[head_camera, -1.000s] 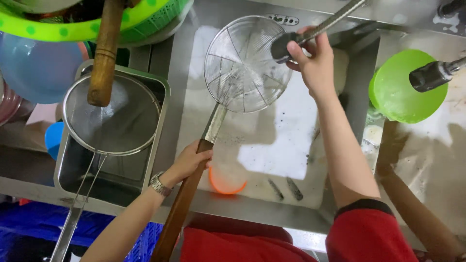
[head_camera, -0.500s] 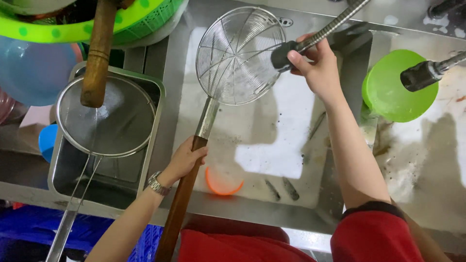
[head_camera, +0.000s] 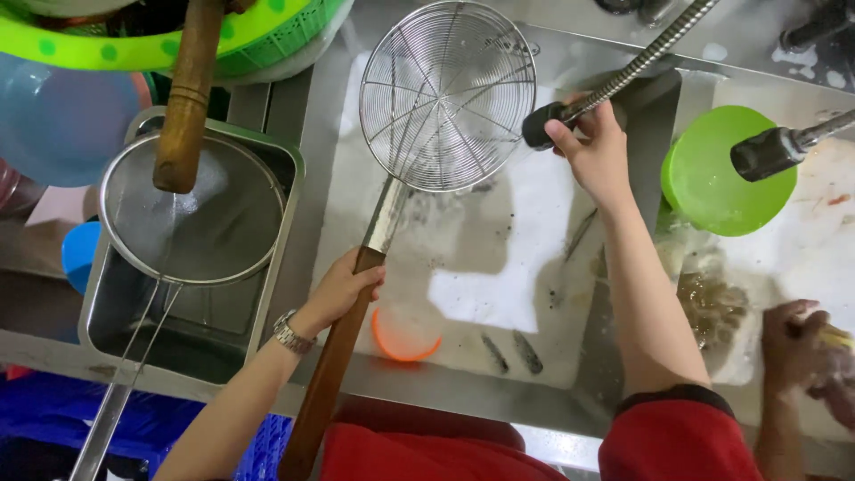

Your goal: The person washes various dishes and utensils in a commercial kitchen sink. They rinse a metal strainer, a white plate, a black bowl, and a metal strainer under running water, then place them into a blue basket. They also wash a metal strainer and tongs.

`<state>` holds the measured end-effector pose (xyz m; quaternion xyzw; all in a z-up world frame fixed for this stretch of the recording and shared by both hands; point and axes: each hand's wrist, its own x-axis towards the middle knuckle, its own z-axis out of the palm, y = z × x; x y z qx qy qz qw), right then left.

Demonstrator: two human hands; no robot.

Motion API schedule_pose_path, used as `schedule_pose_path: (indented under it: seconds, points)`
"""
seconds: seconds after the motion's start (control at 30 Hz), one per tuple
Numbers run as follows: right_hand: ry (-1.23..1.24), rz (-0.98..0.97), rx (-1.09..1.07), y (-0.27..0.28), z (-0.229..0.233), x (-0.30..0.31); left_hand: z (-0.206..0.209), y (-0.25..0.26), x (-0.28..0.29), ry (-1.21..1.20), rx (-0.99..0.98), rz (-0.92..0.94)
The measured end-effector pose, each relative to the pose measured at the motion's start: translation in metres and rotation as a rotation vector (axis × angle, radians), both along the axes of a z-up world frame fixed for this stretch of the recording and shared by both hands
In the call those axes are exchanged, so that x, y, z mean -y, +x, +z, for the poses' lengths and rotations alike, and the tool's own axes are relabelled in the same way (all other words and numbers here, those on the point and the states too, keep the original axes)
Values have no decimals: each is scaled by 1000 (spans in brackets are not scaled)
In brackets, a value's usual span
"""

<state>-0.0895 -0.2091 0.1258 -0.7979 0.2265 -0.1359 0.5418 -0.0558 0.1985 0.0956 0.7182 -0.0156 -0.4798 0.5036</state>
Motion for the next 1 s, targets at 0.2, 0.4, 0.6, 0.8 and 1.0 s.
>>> schedule_pose_path:
  seconds: [0.2,0.4,0.6,0.8,1.0]
  points:
    - [158,120,38,-3,0,8,-16,-2,-5,-209,-166,80]
    - [-224,-4,163,48,-46,9,-27,-23,-21,-226,-315,62]
    - [49,51,341,78,-6,-29,-43,-40,-33,-283,-444,103]
    - [58,121,263,13,5,-12,-42,-42,-40,-249,-439,57]
    - [-165,1,123,15,-14,-4,-33,-48,-45,-229,-484,71]
